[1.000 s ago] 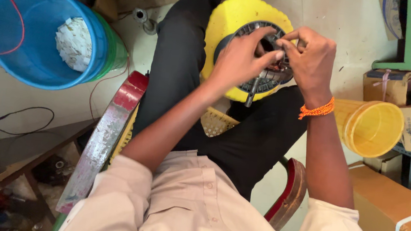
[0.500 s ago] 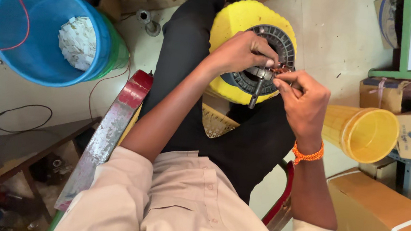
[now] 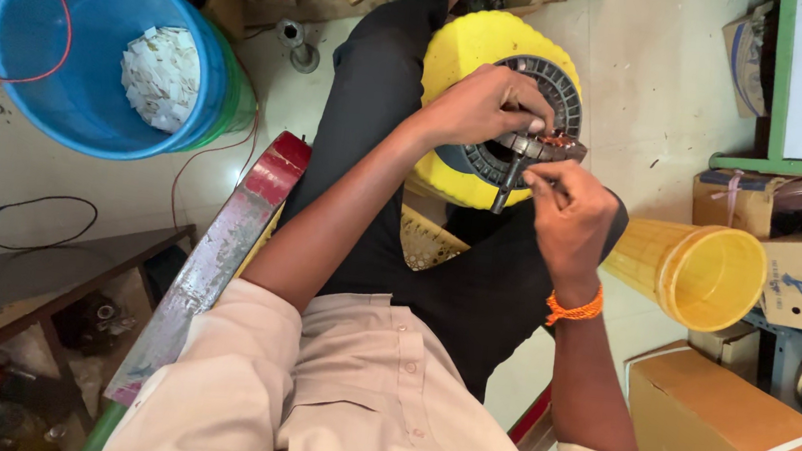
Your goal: The person winds copper wire around the slots of a motor stator resting on a yellow stool. They use both hands to guide and press the wire into place, occasionally using a small metal tool to adjust the winding. The task continues throughout the clip with repetitive winding motions.
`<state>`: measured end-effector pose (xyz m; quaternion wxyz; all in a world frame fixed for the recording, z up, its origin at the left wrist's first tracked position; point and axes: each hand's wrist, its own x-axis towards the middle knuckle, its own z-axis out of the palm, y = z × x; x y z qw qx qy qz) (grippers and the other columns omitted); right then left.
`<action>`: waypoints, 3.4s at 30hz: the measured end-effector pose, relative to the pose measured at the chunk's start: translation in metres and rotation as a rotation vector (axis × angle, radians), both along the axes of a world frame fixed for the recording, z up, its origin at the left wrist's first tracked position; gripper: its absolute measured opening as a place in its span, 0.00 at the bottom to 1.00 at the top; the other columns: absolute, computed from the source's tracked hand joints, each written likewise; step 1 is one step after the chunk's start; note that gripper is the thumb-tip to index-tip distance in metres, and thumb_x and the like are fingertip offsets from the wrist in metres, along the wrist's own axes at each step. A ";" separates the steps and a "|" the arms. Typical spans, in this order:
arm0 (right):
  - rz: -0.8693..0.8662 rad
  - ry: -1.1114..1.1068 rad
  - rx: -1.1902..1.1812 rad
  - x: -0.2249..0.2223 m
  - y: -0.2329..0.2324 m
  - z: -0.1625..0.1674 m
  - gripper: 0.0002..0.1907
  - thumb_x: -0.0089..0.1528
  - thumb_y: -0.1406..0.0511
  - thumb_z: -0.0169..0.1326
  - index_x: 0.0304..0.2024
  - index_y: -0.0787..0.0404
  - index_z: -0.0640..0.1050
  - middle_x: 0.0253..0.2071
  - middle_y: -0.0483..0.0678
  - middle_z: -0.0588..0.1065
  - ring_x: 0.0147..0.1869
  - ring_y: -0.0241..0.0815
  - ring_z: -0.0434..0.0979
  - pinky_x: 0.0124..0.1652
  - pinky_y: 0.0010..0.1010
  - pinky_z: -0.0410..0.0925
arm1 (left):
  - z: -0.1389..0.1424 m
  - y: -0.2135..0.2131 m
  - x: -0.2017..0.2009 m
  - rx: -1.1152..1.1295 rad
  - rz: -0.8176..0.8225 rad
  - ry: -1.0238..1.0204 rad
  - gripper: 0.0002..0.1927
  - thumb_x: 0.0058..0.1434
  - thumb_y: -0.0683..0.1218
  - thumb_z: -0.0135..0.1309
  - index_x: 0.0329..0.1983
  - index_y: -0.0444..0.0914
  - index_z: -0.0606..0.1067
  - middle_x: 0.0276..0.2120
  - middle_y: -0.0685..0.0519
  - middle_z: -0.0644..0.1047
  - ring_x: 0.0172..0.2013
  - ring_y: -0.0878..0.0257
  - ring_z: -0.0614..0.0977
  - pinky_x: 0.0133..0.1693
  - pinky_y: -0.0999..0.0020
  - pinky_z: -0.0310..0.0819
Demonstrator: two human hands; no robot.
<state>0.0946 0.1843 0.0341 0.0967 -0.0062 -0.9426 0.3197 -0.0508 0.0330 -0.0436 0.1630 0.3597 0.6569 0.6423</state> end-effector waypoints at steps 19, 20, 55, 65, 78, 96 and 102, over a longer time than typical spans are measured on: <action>-0.075 -0.009 -0.065 0.020 0.035 0.017 0.04 0.64 0.74 0.65 0.38 0.67 0.80 0.30 0.48 0.73 0.27 0.36 0.64 0.30 0.29 0.60 | -0.002 0.003 0.065 -0.061 0.412 0.392 0.25 0.53 0.40 0.69 0.54 0.43 0.74 0.45 0.55 0.75 0.47 0.54 0.73 0.52 0.59 0.67; -0.070 0.000 -0.065 0.016 0.034 0.021 0.04 0.64 0.74 0.65 0.38 0.67 0.80 0.29 0.48 0.72 0.27 0.36 0.64 0.30 0.30 0.60 | -0.003 0.002 0.065 -0.065 0.411 0.395 0.25 0.53 0.39 0.68 0.54 0.42 0.74 0.45 0.55 0.74 0.47 0.53 0.73 0.52 0.59 0.67; 0.250 0.125 0.152 -0.090 0.049 -0.004 0.05 0.65 0.70 0.67 0.40 0.63 0.82 0.34 0.50 0.74 0.33 0.45 0.72 0.35 0.35 0.64 | 0.020 0.018 0.041 -0.226 0.403 -0.170 0.21 0.60 0.55 0.62 0.53 0.41 0.77 0.30 0.52 0.82 0.35 0.58 0.82 0.40 0.64 0.72; 0.101 -0.027 -0.056 -0.051 0.025 0.032 0.04 0.64 0.71 0.66 0.38 0.65 0.82 0.29 0.47 0.75 0.29 0.35 0.72 0.32 0.28 0.64 | -0.013 0.012 0.003 0.048 0.011 -0.254 0.08 0.56 0.40 0.65 0.40 0.39 0.84 0.34 0.54 0.85 0.36 0.67 0.86 0.41 0.70 0.79; 0.043 -0.111 -0.120 0.015 -0.005 -0.015 0.06 0.58 0.72 0.66 0.34 0.66 0.80 0.28 0.48 0.74 0.26 0.35 0.68 0.29 0.29 0.62 | 0.014 -0.008 0.004 0.032 0.043 0.038 0.10 0.58 0.43 0.67 0.42 0.39 0.81 0.35 0.54 0.81 0.38 0.59 0.83 0.45 0.64 0.75; -0.067 0.062 0.005 0.013 0.038 0.025 0.05 0.65 0.73 0.66 0.40 0.66 0.81 0.30 0.49 0.71 0.29 0.36 0.63 0.32 0.31 0.59 | -0.004 -0.003 0.067 -0.081 0.459 0.495 0.24 0.56 0.41 0.68 0.54 0.39 0.74 0.49 0.55 0.76 0.48 0.54 0.75 0.50 0.60 0.67; -0.018 0.083 -0.051 -0.022 0.033 0.028 0.04 0.66 0.74 0.66 0.42 0.67 0.81 0.29 0.46 0.68 0.29 0.33 0.59 0.32 0.29 0.56 | -0.003 -0.004 0.069 -0.088 0.481 0.505 0.23 0.56 0.42 0.68 0.54 0.40 0.73 0.50 0.55 0.75 0.49 0.54 0.75 0.51 0.60 0.67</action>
